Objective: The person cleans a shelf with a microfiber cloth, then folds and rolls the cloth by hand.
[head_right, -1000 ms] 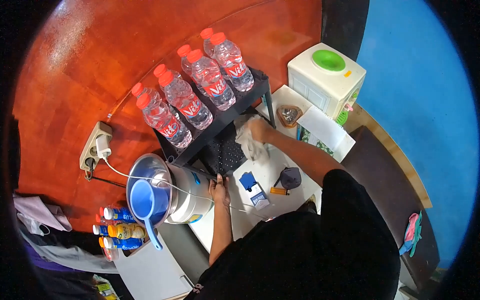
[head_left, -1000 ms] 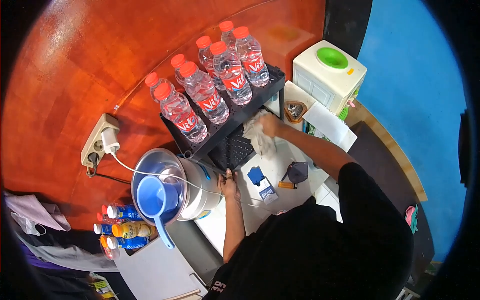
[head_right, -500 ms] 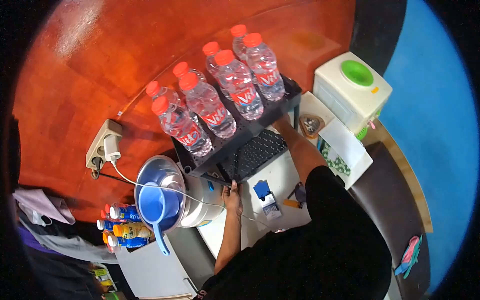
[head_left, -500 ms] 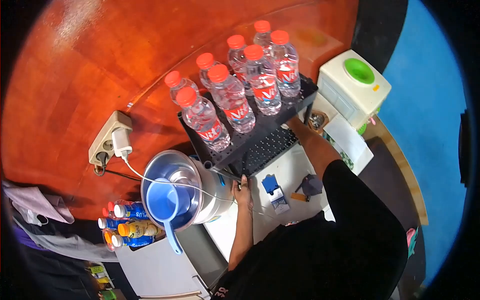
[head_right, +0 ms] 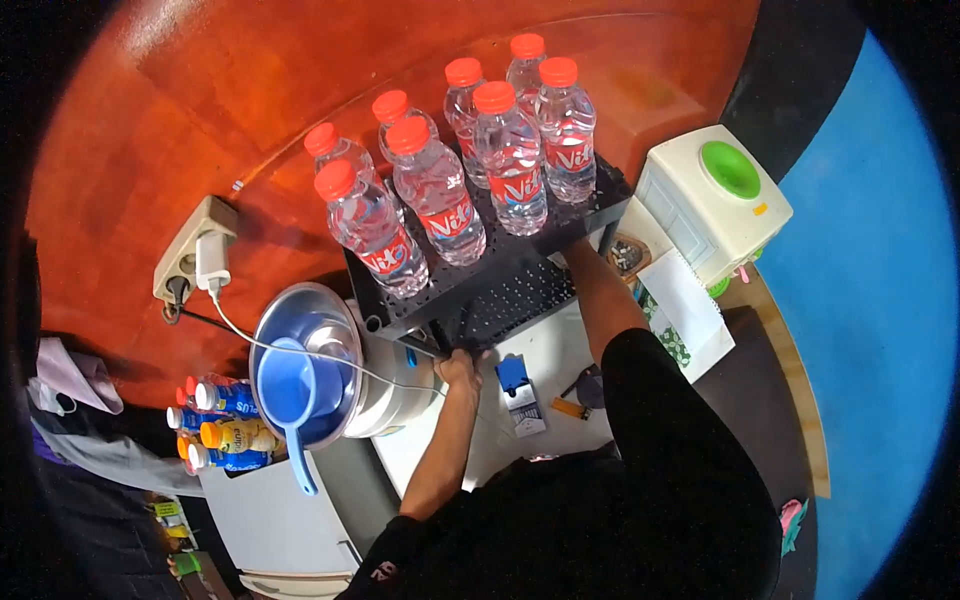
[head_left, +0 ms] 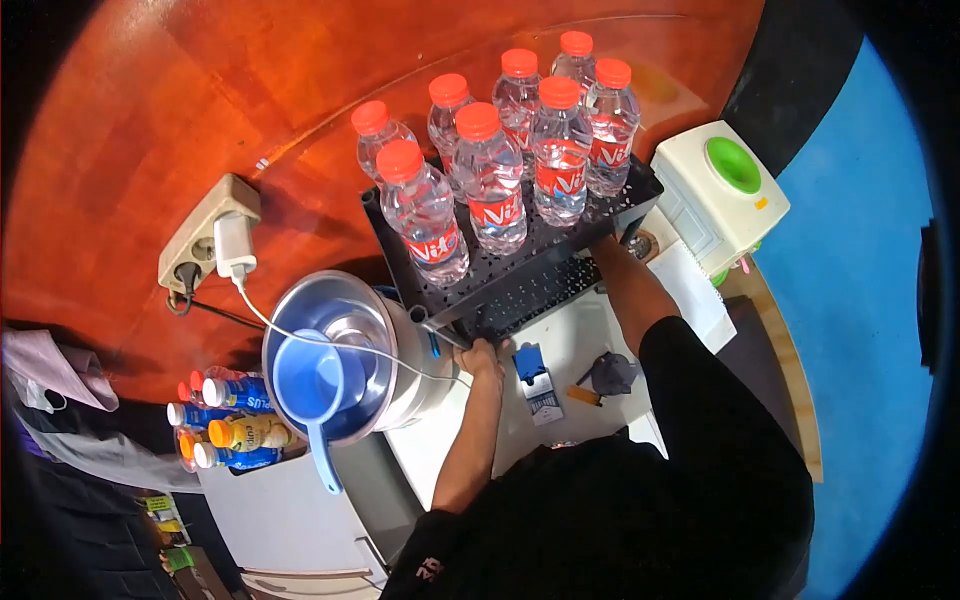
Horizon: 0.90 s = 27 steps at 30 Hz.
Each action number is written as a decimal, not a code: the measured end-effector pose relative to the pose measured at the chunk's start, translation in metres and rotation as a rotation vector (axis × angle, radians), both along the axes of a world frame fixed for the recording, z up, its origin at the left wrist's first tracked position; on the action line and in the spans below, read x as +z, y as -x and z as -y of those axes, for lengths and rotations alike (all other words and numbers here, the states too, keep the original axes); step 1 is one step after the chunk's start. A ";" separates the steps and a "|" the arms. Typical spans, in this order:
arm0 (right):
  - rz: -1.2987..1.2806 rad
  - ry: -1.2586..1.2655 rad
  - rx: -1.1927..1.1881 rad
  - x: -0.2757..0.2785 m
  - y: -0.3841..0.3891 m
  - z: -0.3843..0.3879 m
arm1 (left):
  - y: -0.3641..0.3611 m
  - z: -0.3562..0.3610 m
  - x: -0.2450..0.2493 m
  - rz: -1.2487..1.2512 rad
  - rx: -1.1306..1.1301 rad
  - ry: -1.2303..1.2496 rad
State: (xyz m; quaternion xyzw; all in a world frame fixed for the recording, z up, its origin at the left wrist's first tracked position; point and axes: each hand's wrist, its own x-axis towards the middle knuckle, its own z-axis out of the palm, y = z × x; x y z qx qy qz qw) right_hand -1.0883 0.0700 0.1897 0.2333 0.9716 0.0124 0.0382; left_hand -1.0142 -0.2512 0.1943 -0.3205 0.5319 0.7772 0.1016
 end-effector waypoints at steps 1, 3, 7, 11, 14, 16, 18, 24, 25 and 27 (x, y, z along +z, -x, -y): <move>0.065 -0.014 -0.017 0.003 -0.009 0.002 | -0.003 -0.006 0.027 0.079 0.077 0.007; 0.194 -0.039 -0.053 0.010 -0.011 0.009 | 0.000 -0.005 0.018 0.079 0.058 0.011; 0.445 -0.078 -0.156 0.029 -0.004 0.052 | 0.004 -0.003 0.016 0.131 0.049 0.007; 0.546 -0.282 -0.206 0.063 -0.048 0.096 | 0.005 0.001 0.010 0.109 0.061 -0.028; 0.485 -0.334 -0.159 0.087 -0.060 0.098 | 0.005 0.007 0.010 0.071 0.005 -0.066; 0.450 -0.187 -0.113 0.068 -0.066 0.079 | 0.006 0.012 0.010 0.038 -0.043 -0.098; -0.057 -0.228 0.046 0.006 -0.071 0.056 | 0.005 0.009 0.004 -0.001 -0.041 -0.106; -0.334 -0.065 0.163 0.002 -0.062 0.072 | -0.005 0.006 0.009 -0.048 -0.043 -0.082; -0.192 0.105 0.140 0.020 -0.059 0.082 | -0.007 0.007 0.015 -0.080 -0.085 -0.092; -0.222 0.335 -0.140 0.052 -0.048 0.110 | -0.010 0.011 0.026 -0.098 -0.189 -0.056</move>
